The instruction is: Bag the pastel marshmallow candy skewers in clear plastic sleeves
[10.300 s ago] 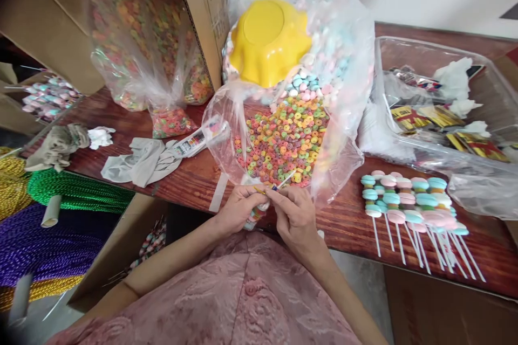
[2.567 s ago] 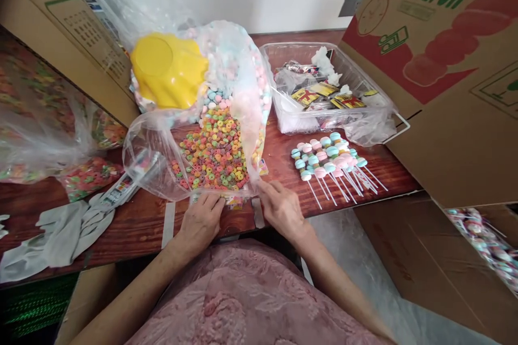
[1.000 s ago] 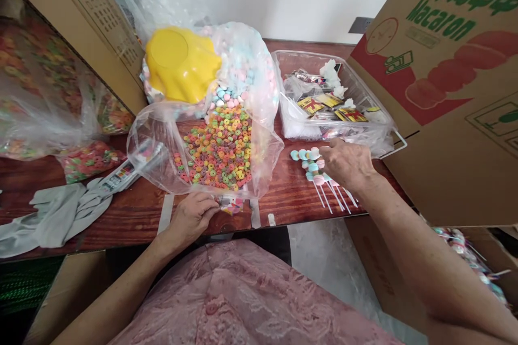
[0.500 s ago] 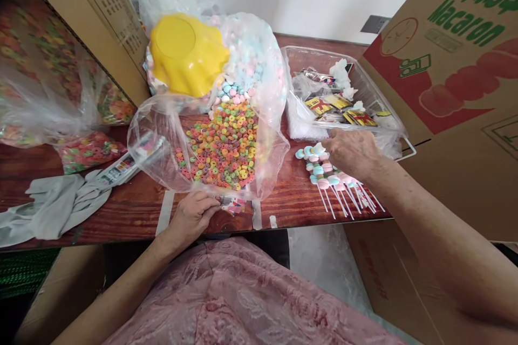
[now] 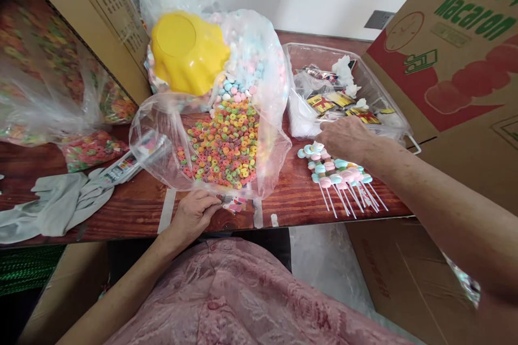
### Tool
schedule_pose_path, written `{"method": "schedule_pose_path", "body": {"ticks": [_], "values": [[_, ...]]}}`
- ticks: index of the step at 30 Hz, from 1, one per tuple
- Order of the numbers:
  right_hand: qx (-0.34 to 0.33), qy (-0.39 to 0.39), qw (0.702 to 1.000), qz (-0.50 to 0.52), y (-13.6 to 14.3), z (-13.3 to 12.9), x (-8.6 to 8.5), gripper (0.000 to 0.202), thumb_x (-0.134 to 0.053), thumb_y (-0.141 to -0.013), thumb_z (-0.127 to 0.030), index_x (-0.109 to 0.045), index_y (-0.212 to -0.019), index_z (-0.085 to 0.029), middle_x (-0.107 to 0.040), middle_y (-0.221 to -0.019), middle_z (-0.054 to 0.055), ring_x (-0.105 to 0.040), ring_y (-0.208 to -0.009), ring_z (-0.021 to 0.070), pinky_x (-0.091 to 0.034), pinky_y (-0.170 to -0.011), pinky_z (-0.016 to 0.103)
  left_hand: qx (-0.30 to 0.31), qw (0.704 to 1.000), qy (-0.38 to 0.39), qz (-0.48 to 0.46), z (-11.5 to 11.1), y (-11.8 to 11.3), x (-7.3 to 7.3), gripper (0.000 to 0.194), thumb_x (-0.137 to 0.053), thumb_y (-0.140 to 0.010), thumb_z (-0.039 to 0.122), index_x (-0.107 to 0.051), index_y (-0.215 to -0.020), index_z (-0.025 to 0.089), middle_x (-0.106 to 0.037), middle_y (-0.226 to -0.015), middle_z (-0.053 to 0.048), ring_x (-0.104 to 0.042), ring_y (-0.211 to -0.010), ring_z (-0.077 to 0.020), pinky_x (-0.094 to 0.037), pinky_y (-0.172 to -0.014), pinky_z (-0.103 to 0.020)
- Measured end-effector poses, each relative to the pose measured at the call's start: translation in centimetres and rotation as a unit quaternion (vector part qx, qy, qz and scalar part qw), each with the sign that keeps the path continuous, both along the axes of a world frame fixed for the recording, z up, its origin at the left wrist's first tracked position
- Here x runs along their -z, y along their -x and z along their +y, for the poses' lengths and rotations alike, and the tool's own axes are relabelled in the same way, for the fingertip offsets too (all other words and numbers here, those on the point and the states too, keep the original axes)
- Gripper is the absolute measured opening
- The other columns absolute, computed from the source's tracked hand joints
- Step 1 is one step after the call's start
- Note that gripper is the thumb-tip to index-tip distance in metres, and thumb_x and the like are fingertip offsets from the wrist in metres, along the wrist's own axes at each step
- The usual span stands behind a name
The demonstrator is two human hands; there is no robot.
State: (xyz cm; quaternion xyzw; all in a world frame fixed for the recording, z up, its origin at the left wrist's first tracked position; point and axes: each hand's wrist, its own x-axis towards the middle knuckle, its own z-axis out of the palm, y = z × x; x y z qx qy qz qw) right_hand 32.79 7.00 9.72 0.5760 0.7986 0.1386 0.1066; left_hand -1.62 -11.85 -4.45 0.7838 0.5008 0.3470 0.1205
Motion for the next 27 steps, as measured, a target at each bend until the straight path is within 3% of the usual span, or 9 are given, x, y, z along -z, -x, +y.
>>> {"method": "schedule_pose_path", "body": {"ticks": [2,4,9,12,15,22,25,27], "values": [[-0.023,0.105,0.989,-0.106,0.7,0.4,-0.4,0.013,-0.069,-0.076,-0.009,-0.077,-0.079,-0.018,-0.067,-0.08,0.001,-0.019,-0.053,0.0029,-0.013,-0.063,0.035,0.001,1.0,-0.002,0.0,0.0,0.0,0.0,0.009,-0.066,-0.086,0.013,-0.071,-0.081,0.017,-0.07,-0.079,-0.004,-0.061,-0.074,-0.0173,-0.049,-0.07,-0.03],[-0.031,0.144,0.975,-0.165,1.3,0.8,-0.7,0.013,-0.067,-0.081,-0.013,-0.078,-0.086,-0.018,-0.068,-0.085,0.003,-0.019,-0.054,0.0035,-0.013,-0.063,0.034,0.002,1.0,-0.003,0.002,-0.1,0.0,0.2,0.009,-0.065,-0.087,0.013,-0.072,-0.082,0.017,-0.07,-0.079,-0.004,-0.061,-0.075,-0.0177,-0.049,-0.071,-0.031],[-0.047,0.168,0.97,-0.167,2.2,2.2,-1.1,0.006,-0.072,-0.08,-0.017,-0.077,-0.081,-0.018,-0.068,-0.078,-0.001,-0.02,-0.053,0.004,-0.012,-0.062,0.033,0.012,1.0,0.007,0.0,-0.2,0.2,0.5,0.014,-0.06,-0.09,0.013,-0.072,-0.086,0.018,-0.071,-0.085,-0.005,-0.062,-0.079,-0.0179,-0.05,-0.074,-0.031],[-0.042,0.198,0.969,-0.144,2.5,2.9,-1.2,0.013,-0.066,-0.085,-0.016,-0.076,-0.077,-0.015,-0.065,-0.069,-0.002,-0.026,-0.054,0.0036,-0.013,-0.063,0.032,0.017,1.0,0.008,0.002,-0.1,0.3,0.5,0.016,-0.058,-0.091,0.012,-0.072,-0.089,0.018,-0.072,-0.087,-0.006,-0.063,-0.081,-0.0179,-0.051,-0.075,-0.031],[-0.038,0.195,0.969,-0.149,2.7,2.8,-1.0,0.015,-0.063,-0.087,-0.011,-0.076,-0.079,-0.012,-0.065,-0.067,-0.001,-0.039,-0.06,0.0037,-0.015,-0.065,0.033,0.018,1.0,0.004,0.007,0.1,0.4,0.4,0.016,-0.057,-0.092,0.015,-0.073,-0.09,0.019,-0.073,-0.087,-0.006,-0.064,-0.079,-0.0173,-0.051,-0.074,-0.031],[-0.046,0.176,0.965,-0.189,3.1,1.3,-0.7,0.018,-0.058,-0.084,-0.008,-0.076,-0.088,-0.009,-0.072,-0.09,0.007,-0.057,-0.078,0.0086,-0.02,-0.065,0.033,0.019,1.0,0.007,0.001,0.4,0.4,0.3,0.017,-0.056,-0.093,0.017,-0.072,-0.086,0.019,-0.072,-0.083,-0.005,-0.064,-0.077,-0.017,-0.05,-0.071,-0.03],[-0.052,0.168,0.96,-0.217,3.0,0.9,-0.9,0.022,-0.057,-0.088,-0.015,-0.075,-0.099,-0.01,-0.072,-0.098,0.009,-0.059,-0.084,0.0112,-0.02,-0.064,0.035,0.009,1.0,0.012,-0.014,0.3,0.2,0.4,0.016,-0.058,-0.091,0.016,-0.072,-0.084,0.018,-0.072,-0.082,-0.005,-0.064,-0.076,-0.0173,-0.05,-0.072,-0.03],[-0.037,0.155,0.967,-0.198,2.4,0.6,-1.2,0.029,-0.052,-0.093,-0.026,-0.075,-0.094,-0.008,-0.071,-0.098,0.009,-0.058,-0.08,0.0093,-0.019,-0.063,0.035,-0.003,1.0,0.018,-0.025,0.3,0.1,0.4,0.015,-0.059,-0.09,0.016,-0.071,-0.082,0.018,-0.071,-0.081,-0.005,-0.064,-0.076,-0.0174,-0.05,-0.072,-0.031]]}}
